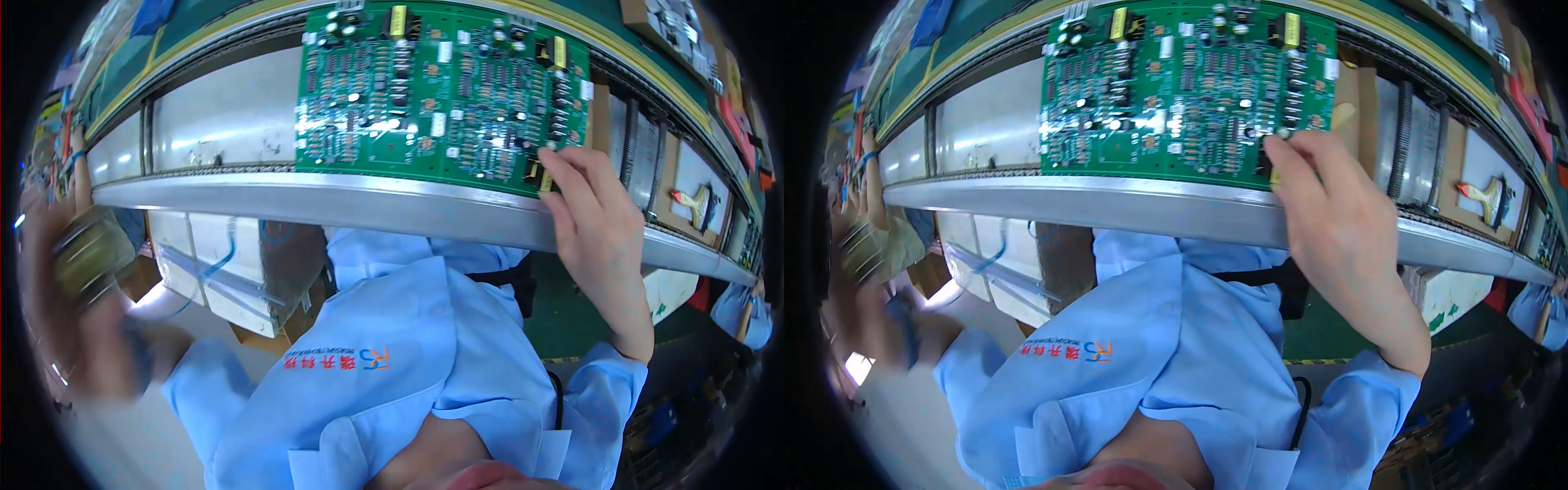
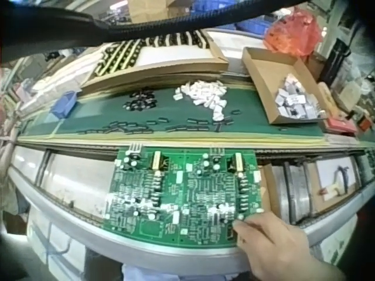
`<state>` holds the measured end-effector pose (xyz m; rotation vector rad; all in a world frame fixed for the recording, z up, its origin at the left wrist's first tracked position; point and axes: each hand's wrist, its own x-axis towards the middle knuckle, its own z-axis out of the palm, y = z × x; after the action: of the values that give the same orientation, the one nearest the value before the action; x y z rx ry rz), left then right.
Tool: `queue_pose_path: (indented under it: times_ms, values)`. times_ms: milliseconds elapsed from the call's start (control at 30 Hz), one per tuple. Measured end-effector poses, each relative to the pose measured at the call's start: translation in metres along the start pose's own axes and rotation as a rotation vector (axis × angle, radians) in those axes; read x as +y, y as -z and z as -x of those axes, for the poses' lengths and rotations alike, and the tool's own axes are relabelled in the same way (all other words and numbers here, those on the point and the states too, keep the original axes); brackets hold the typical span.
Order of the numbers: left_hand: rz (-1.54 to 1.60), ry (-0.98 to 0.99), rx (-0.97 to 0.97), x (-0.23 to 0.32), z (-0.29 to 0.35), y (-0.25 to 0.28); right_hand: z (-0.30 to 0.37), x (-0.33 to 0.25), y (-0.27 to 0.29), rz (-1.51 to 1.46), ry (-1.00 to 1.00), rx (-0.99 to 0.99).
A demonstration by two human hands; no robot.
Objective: Insert various electronic components into a printed circuit board on an assembly line.
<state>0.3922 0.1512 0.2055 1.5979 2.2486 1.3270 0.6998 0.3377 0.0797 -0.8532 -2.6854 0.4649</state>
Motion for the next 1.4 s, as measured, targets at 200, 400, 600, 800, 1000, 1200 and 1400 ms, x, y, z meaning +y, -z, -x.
queue_pose_path:
  times_ms: [200,400,600,800,1000,1200,1400]
  values:
    - [-0.059,-0.311,-0.543,-0.040,-0.002,-0.111,0.006,-0.007,0.011,-0.088,-0.055,0.049]
    - [-0.216,-0.400,-0.596,-0.046,-0.002,-0.141,0.011,0.006,0.004,-0.159,-0.079,0.082]
    - [-0.265,-0.459,-0.607,-0.048,-0.008,-0.149,0.001,0.014,0.004,-0.181,-0.043,0.092]
    - [-0.303,-0.403,-0.620,-0.040,-0.026,-0.132,-0.016,0.030,0.014,-0.176,-0.068,0.156]
    - [-0.529,-0.128,-0.525,-0.095,-0.030,-0.106,-0.078,0.086,0.023,-0.175,-0.139,0.191]
    - [-0.333,-0.080,-0.676,-0.091,-0.033,-0.122,-0.112,0.124,0.025,0.011,-0.053,0.213]
    - [-0.193,-0.324,-0.811,-0.071,-0.056,-0.160,-0.123,0.114,0.028,0.049,-0.062,0.138]
